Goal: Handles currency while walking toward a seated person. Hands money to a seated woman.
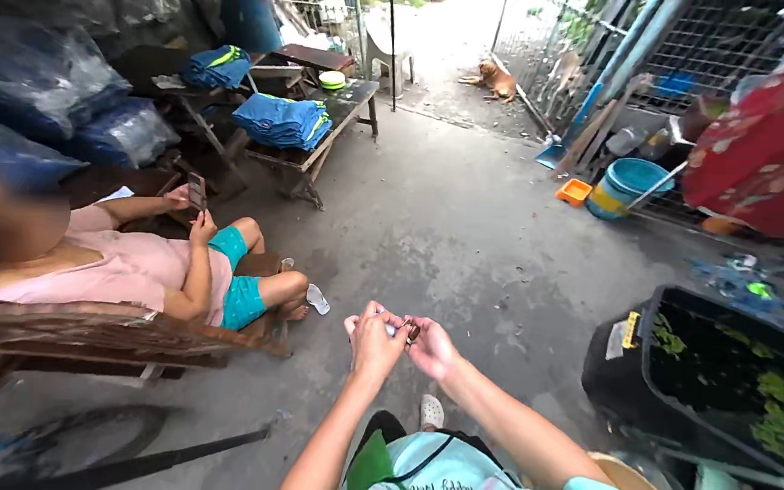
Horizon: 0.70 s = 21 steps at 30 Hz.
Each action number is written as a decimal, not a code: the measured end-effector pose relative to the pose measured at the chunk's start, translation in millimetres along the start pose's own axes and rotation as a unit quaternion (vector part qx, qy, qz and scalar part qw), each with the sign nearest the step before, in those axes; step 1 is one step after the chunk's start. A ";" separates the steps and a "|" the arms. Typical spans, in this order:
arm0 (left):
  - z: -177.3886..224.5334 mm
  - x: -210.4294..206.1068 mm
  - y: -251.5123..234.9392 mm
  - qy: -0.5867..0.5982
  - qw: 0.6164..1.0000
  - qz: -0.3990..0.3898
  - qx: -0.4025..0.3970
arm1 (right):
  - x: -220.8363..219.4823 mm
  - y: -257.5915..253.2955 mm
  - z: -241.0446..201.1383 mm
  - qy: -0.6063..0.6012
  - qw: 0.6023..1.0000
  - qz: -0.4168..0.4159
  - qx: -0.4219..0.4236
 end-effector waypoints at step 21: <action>-48.1 82.5 -208.2 0.021 0.995 -0.012 0.099 | -177.2 -173.4 -68.0 0.156 0.974 -0.155 -0.052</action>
Point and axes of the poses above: each hand's wrist, its own y-axis away from the middle knuckle, its own x-axis out of the back of the hand, z = x × y, the point moved 3 cm from there along -y, towards the middle knuckle, and after that the axes turned 2 degrees about y, right-handed, at the moved point
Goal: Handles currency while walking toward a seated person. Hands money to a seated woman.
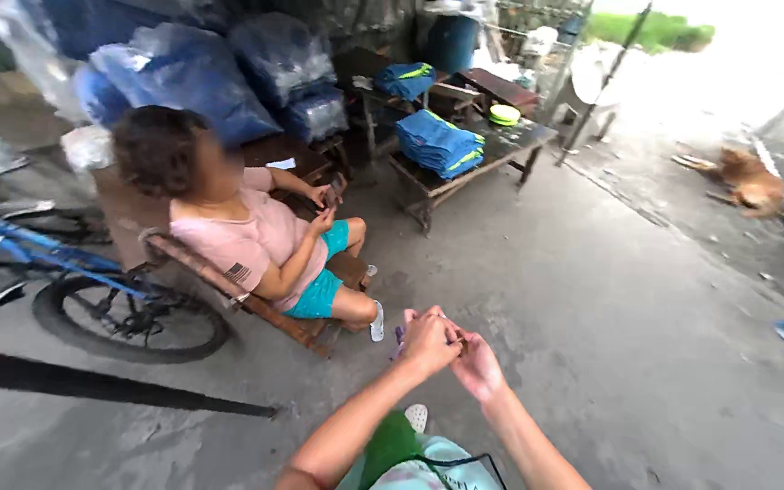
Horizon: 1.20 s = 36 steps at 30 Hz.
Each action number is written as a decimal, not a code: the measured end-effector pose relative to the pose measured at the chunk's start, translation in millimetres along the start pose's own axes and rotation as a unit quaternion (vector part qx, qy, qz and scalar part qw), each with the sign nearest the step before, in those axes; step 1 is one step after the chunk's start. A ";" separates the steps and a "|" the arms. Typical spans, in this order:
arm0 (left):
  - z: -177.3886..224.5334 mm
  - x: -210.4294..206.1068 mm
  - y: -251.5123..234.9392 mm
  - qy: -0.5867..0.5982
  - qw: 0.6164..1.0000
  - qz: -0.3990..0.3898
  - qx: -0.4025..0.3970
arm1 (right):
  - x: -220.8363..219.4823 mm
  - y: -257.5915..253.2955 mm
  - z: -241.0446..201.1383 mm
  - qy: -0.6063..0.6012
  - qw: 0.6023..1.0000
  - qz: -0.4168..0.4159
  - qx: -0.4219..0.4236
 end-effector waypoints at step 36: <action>48.7 19.6 -121.8 -0.102 0.974 0.137 0.149 | -44.9 -123.8 -107.1 0.107 0.973 -0.088 -0.187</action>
Point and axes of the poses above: each hand's wrist, its own y-axis away from the middle knuckle, its own x-axis out of the back of the hand, z = x × y, the point moved 3 cm from there along -y, towards the middle knuckle, and after that the axes turned 2 degrees about y, right-handed, at the moved point
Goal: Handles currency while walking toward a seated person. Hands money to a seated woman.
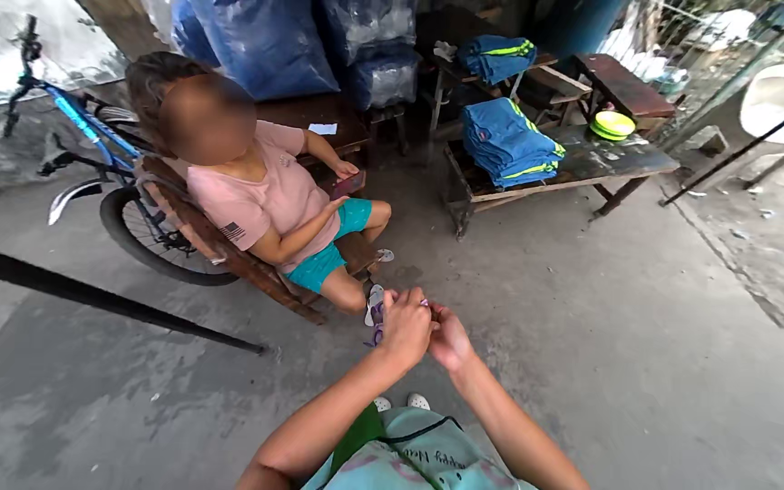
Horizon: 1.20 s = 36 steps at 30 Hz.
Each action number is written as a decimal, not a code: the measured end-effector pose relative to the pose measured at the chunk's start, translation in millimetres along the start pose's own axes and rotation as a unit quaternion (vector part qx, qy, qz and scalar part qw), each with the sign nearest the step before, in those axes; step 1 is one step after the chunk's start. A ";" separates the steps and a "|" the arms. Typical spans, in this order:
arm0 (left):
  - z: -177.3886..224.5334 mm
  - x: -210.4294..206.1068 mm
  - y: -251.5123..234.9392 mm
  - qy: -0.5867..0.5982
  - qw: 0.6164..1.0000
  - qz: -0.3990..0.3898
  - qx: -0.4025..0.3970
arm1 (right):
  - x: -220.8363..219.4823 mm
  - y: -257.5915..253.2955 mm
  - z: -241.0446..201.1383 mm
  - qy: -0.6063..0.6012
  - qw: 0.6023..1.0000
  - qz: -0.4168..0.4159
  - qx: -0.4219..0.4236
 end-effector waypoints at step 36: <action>-245.5 55.5 -101.0 0.453 0.728 0.472 0.205 | -63.0 -140.2 -30.4 0.263 0.958 0.063 -0.097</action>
Point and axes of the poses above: each hand's wrist, its own y-axis away from the middle knuckle, its own x-axis out of the back of the hand, z = x × y, the point moved 3 cm from there along -y, towards the middle knuckle, and after that the axes turned 2 degrees about y, right-handed, at the moved point
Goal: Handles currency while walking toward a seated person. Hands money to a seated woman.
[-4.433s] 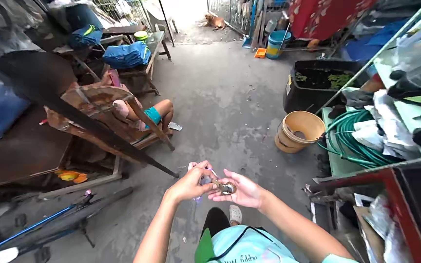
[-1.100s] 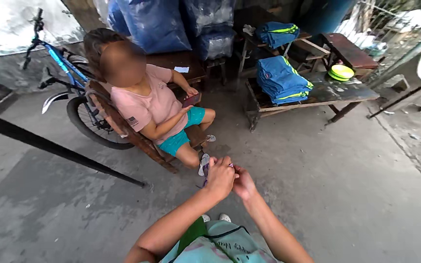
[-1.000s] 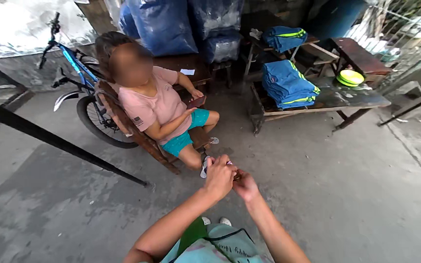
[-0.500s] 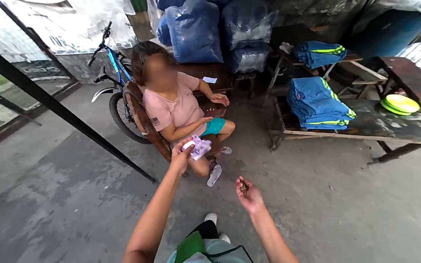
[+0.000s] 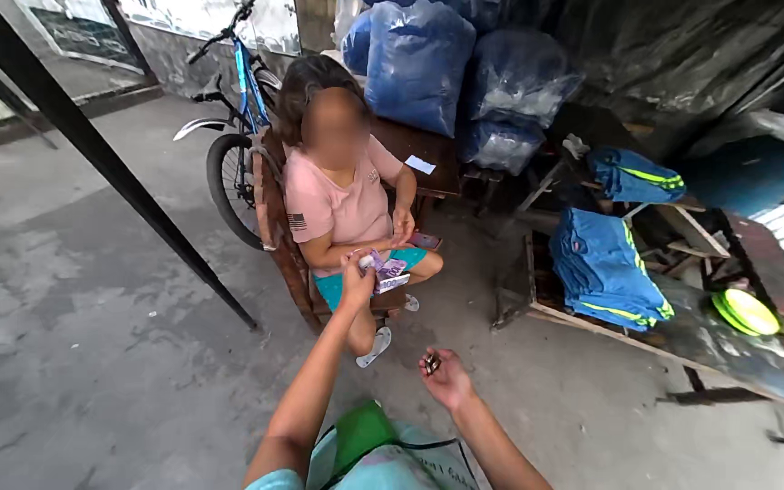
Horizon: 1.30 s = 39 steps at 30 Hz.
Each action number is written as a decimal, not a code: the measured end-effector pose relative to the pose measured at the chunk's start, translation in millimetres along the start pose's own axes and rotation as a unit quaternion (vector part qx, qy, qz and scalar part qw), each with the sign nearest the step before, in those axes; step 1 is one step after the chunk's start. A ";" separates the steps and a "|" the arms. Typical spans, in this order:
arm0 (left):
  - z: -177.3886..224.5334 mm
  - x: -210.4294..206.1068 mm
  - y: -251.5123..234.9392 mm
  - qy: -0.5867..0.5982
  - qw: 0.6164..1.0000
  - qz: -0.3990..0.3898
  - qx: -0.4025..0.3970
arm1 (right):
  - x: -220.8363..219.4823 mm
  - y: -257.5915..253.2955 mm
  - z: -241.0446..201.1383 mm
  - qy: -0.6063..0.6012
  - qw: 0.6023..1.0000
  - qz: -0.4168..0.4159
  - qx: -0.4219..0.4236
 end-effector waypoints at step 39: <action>-89.3 0.7 42.7 -0.012 0.959 0.202 0.200 | -197.4 -156.0 -195.9 0.868 0.271 -0.267 0.318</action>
Point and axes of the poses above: each hand's wrist, its own y-axis away from the middle knuckle, its own x-axis out of the back of the hand, z = x × y, the point moved 3 cm from there along -y, towards the middle knuckle, and after that the axes turned 2 degrees about y, right-handed, at the moved point
